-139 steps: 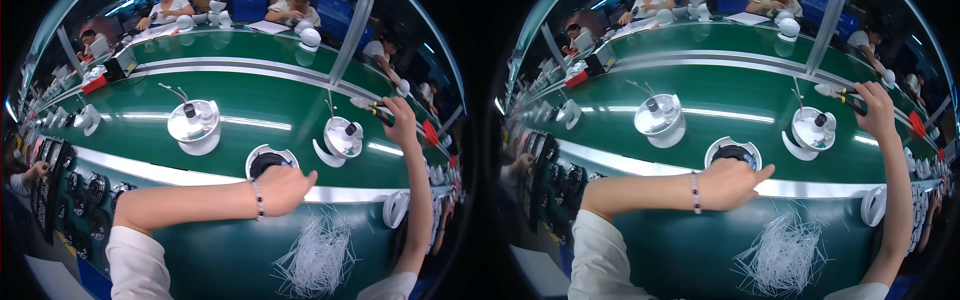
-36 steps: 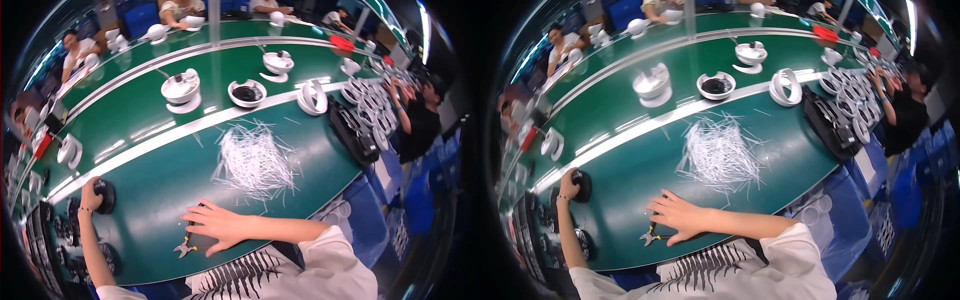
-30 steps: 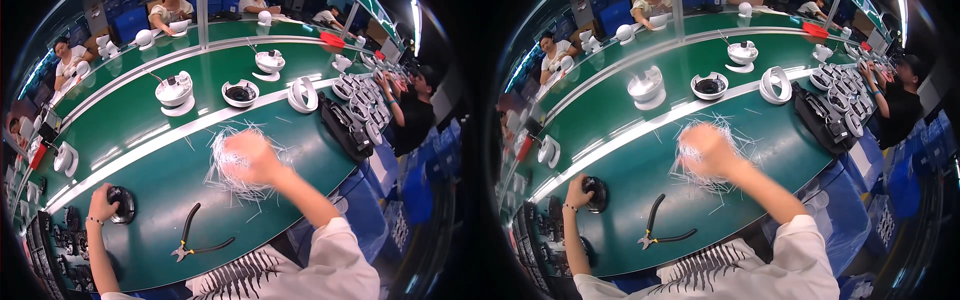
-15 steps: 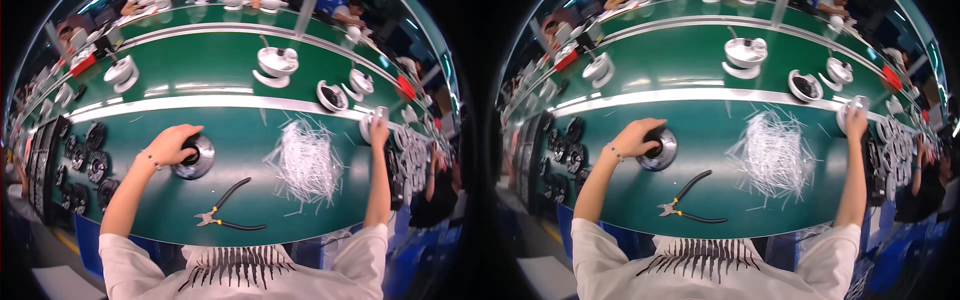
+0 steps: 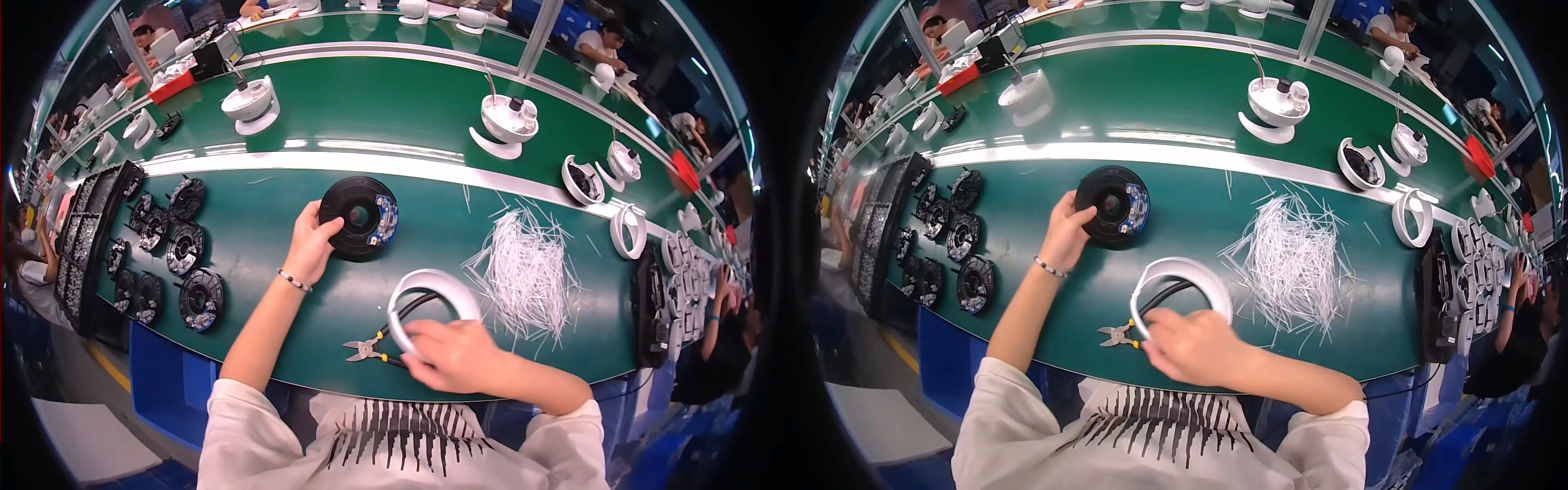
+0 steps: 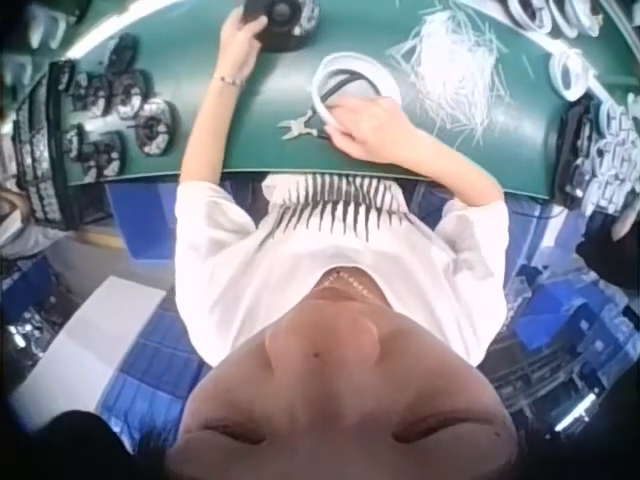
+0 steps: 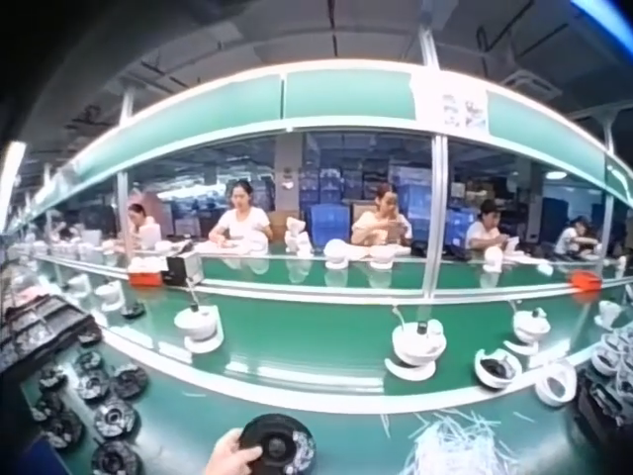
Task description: The worker is assembling electronic devices by trimming wires and fitting internal components into plastic housings.
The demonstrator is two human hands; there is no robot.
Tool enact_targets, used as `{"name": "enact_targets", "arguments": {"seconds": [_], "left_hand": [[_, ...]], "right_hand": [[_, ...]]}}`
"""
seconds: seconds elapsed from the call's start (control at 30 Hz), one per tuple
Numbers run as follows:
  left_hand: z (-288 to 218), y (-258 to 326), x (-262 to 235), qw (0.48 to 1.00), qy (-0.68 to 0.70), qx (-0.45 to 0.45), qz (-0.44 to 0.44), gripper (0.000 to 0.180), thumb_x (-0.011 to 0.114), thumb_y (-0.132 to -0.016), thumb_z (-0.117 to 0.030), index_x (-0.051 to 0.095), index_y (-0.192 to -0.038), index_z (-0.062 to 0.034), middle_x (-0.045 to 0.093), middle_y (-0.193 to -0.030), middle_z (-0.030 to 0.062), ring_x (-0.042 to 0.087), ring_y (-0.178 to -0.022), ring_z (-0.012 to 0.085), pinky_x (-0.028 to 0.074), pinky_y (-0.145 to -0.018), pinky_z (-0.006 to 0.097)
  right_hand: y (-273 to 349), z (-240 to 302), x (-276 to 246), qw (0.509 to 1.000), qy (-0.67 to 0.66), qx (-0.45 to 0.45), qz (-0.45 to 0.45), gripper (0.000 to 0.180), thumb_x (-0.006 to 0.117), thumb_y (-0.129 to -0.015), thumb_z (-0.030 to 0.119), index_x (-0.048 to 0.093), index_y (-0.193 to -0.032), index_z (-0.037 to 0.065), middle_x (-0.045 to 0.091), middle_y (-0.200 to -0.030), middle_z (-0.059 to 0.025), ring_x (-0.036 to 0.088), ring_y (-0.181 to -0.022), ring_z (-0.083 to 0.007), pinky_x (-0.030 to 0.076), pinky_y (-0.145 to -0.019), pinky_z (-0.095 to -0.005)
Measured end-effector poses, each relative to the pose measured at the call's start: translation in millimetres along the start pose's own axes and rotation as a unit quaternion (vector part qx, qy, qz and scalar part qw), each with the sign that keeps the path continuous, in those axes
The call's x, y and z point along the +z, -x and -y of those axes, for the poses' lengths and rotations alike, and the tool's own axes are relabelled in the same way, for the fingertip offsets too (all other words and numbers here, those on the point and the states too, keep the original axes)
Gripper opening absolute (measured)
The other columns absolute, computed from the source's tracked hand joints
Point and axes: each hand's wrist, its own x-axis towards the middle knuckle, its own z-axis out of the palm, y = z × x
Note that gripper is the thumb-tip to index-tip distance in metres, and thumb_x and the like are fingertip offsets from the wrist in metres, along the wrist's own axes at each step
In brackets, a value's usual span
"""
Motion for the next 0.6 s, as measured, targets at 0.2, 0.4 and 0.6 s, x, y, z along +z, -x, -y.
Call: {"name": "enact_targets", "arguments": {"seconds": [0.2, 0.4, 0.6], "left_hand": [[14, 10, 1, 0.994, 0.101, 0.051, -0.001, 0.029, 0.05, -0.078, 0.006, 0.041, -0.105, -0.0001, 0.053, -0.103, 0.0112, 0.055, -0.092, 0.0188, 0.047, -0.081, 0.032], [17, 13, -4, 0.986, 0.164, 0.012, -0.03, 0.027, 0.051, -0.073, 0.007, 0.046, -0.098, 0.0003, 0.056, -0.098, 0.0115, 0.056, -0.092, 0.0207, 0.046, -0.082, 0.035], [12, 13, 1, 0.974, 0.22, -0.011, -0.058, 0.025, 0.049, -0.072, 0.006, 0.047, -0.096, 0.0003, 0.056, -0.099, 0.0123, 0.056, -0.091, 0.0222, 0.046, -0.082, 0.037]], "right_hand": [[-23, 8, 30, 0.988, -0.028, 0.105, 0.106, 0.022, 0.064, -0.07, 0.023, 0.059, -0.076, 0.002, 0.057, -0.095, -0.0079, 0.057, -0.057, -0.0228, 0.047, -0.053, -0.0348], [-39, 4, 9, 0.983, 0.111, 0.117, 0.09, 0.077, 0.073, -0.057, 0.041, 0.043, -0.116, 0.001, 0.028, -0.129, -0.0214, 0.028, -0.117, -0.0404, 0.024, -0.092, -0.0565], [-39, -10, 14, 0.964, 0.057, 0.18, 0.187, 0.1, 0.078, -0.049, 0.043, 0.031, -0.126, 0.001, 0.02, -0.131, -0.0276, 0.02, -0.121, -0.0452, 0.019, -0.095, -0.0574]]}}
